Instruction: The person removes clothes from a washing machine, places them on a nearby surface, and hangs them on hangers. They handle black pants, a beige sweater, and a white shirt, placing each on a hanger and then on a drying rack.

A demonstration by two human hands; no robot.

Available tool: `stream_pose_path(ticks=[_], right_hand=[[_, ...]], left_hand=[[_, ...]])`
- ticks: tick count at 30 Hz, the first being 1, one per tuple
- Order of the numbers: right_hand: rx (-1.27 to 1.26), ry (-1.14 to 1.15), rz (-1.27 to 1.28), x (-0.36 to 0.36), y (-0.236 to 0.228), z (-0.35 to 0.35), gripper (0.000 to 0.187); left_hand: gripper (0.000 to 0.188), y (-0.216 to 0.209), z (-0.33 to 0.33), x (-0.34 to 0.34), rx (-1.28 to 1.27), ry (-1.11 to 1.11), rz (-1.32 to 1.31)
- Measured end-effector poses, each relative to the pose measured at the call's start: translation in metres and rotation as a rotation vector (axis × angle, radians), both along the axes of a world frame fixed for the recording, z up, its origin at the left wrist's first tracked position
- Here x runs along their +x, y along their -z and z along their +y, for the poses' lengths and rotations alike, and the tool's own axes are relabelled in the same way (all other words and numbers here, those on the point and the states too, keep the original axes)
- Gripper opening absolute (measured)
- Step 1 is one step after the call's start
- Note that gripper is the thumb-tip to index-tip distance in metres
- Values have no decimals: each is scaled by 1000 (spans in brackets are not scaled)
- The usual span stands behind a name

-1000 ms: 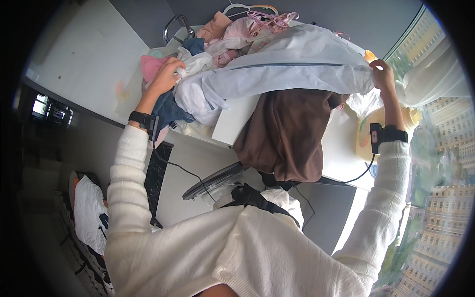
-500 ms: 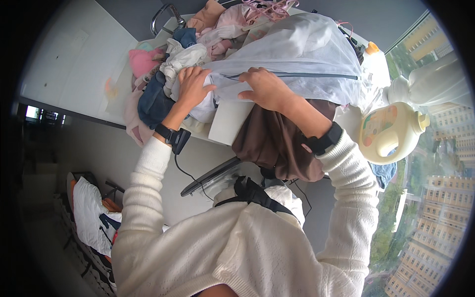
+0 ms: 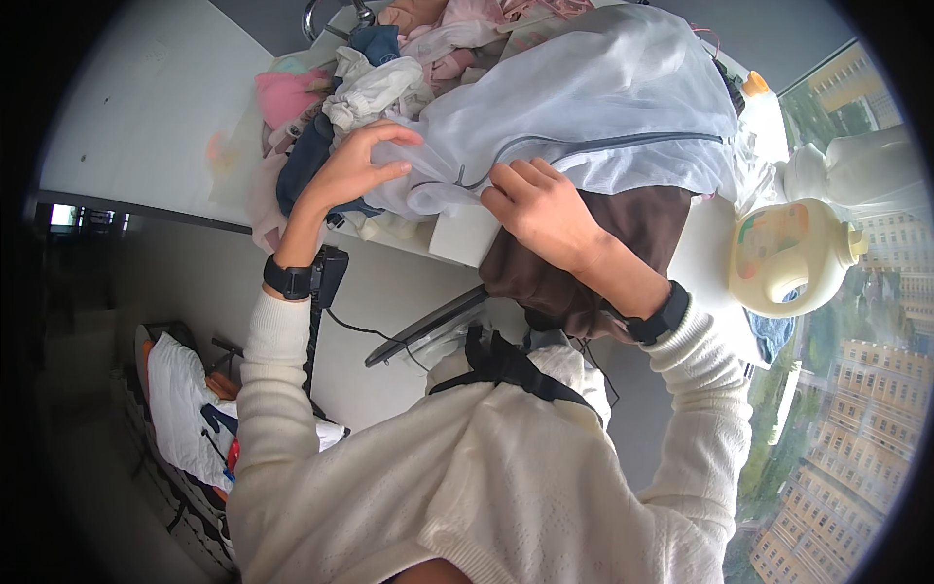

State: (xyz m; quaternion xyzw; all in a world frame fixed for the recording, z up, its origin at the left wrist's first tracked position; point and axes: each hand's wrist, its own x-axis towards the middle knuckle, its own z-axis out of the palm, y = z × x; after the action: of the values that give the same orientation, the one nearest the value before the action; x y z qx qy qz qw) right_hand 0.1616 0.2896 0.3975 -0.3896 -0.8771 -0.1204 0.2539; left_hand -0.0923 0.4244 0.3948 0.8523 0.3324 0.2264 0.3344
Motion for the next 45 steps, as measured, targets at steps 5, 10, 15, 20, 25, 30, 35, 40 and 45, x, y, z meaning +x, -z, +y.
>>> stream_pose_path(ticks=[5, 10, 15, 20, 25, 30, 35, 40, 45], right_hand=[[42, -6, 18, 4, 17, -24, 13], [11, 29, 55, 11, 29, -37, 15], [-17, 54, 161, 8, 30, -41, 20], [-66, 20, 293, 4, 20, -39, 24], [-110, -19, 351, 5, 11, -37, 28], [-244, 39, 315, -3, 2, -41, 31], [-235, 143, 480, -23, -6, -31, 38], [-498, 281, 778, -41, -1, -9, 24], [-464, 245, 883, -44, 6, 1, 17]], left_hand=[[25, -5, -24, 50, -84, 104, 66], [21, 8, -44, 57, -95, 243, 208], [18, 9, -63, 45, -132, 314, 160], [16, -1, -78, 35, -152, 207, 161], [7, -4, -88, 31, -10, 169, 65], [9, -7, -79, 31, -7, 49, 151], [13, -12, -66, 38, 122, -15, -77], [14, -6, -68, 42, -256, -54, -183], [15, 2, -67, 41, -348, -35, -323]])
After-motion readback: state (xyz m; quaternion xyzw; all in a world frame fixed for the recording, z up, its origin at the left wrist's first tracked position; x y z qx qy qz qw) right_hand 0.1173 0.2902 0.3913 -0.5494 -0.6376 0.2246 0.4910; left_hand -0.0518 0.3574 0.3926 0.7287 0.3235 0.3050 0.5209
